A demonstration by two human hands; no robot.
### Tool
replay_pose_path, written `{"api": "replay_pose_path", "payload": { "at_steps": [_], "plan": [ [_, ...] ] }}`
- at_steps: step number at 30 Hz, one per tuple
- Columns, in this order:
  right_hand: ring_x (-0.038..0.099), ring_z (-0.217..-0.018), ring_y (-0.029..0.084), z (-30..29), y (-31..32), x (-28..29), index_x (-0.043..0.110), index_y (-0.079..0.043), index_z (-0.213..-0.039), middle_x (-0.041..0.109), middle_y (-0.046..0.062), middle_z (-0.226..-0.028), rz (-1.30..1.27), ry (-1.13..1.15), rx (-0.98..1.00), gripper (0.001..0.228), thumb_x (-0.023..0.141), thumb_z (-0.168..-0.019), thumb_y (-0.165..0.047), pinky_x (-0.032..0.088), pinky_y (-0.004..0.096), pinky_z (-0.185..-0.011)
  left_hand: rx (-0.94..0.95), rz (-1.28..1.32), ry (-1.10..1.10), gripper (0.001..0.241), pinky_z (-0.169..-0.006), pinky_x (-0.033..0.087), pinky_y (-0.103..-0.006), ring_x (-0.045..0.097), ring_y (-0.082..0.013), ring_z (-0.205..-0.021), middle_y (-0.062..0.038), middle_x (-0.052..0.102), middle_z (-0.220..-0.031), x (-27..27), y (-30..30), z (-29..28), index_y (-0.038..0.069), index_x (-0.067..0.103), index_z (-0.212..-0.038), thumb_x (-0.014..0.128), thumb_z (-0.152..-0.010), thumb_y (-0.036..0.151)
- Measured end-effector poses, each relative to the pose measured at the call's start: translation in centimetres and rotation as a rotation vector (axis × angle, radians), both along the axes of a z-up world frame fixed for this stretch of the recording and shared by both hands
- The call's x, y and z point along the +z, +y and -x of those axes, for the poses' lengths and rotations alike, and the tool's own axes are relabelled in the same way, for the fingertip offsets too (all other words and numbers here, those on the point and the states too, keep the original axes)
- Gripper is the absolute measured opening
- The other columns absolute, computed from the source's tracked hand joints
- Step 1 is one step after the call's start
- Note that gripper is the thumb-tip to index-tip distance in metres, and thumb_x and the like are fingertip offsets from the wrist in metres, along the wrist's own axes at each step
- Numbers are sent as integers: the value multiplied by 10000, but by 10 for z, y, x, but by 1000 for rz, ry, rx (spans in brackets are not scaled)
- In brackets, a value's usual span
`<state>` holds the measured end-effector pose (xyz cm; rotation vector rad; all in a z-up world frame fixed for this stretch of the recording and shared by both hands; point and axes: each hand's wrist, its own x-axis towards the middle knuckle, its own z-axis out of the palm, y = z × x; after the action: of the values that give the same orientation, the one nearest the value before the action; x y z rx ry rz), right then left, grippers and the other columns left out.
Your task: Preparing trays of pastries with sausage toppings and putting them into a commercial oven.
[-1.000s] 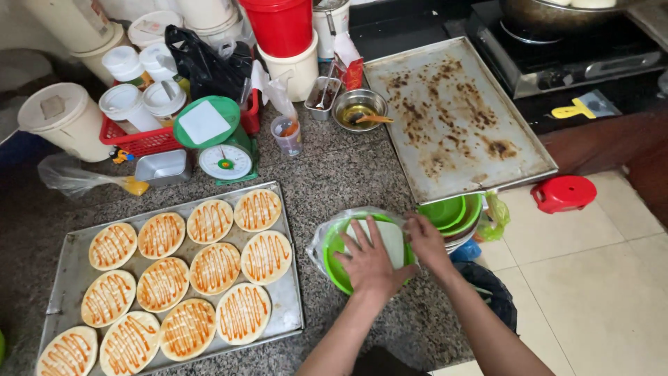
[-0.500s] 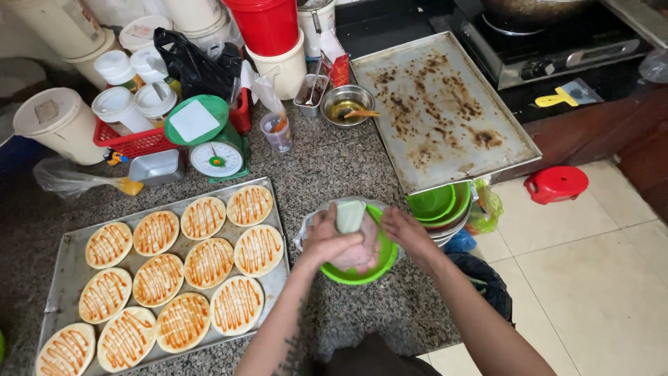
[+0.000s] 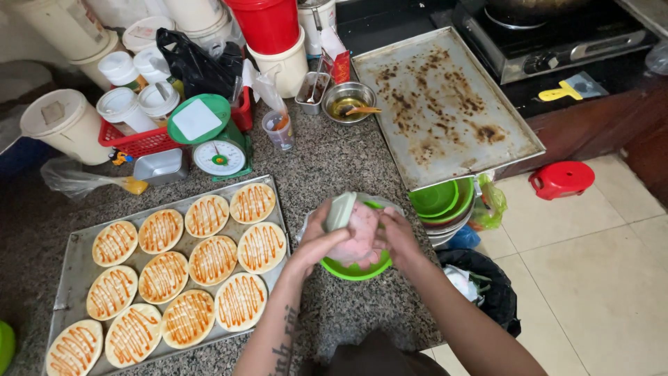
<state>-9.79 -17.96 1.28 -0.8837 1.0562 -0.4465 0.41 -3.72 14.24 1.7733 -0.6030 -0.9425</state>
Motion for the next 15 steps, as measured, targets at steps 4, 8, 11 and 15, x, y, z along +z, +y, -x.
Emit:
{"api": "replay_pose_path", "payload": {
  "at_steps": [4, 8, 11, 15],
  "plan": [
    [724, -906, 352, 1, 6, 3, 605, -48, -1275, 691, 197, -1128, 82, 48, 82, 351, 592, -941, -154, 579, 516, -757, 18, 82, 159, 1048, -1145, 288, -577, 245, -520, -1428, -325, 203, -1534, -2, 16, -12, 84, 279, -1550, 767, -657, 336],
    [687, -1001, 355, 1, 15, 4, 689, -64, -1204, 683, 218, -1158, 128, 45, 152, 328, 625, -914, -205, 561, 496, -820, 3, 154, 277, 1032, -1099, 330, -607, 257, -539, -1408, -334, 178, -1565, -21, 21, -29, 57, 230, -1558, 732, -692, 309],
    [598, -1180, 355, 5, 27, 26, 628, -70, -1312, 615, 223, -1294, 125, 72, 183, 459, 616, -938, -336, 512, 469, -936, 19, 203, 331, 984, -1069, 365, -588, 292, -520, -1399, -315, 192, -1580, -42, 23, -39, 67, 236, -1561, 699, -719, 281],
    [310, -1410, 460, 8, 40, 93, 338, -48, -1505, 326, 260, -1546, -98, -119, 230, 651, 414, -1010, -464, 325, 610, -1070, 43, 197, 331, 990, -1064, 375, -571, 313, -493, -1393, -285, 216, -1581, -54, 21, -40, 71, 247, -1561, 690, -710, 313]
  ]
}}
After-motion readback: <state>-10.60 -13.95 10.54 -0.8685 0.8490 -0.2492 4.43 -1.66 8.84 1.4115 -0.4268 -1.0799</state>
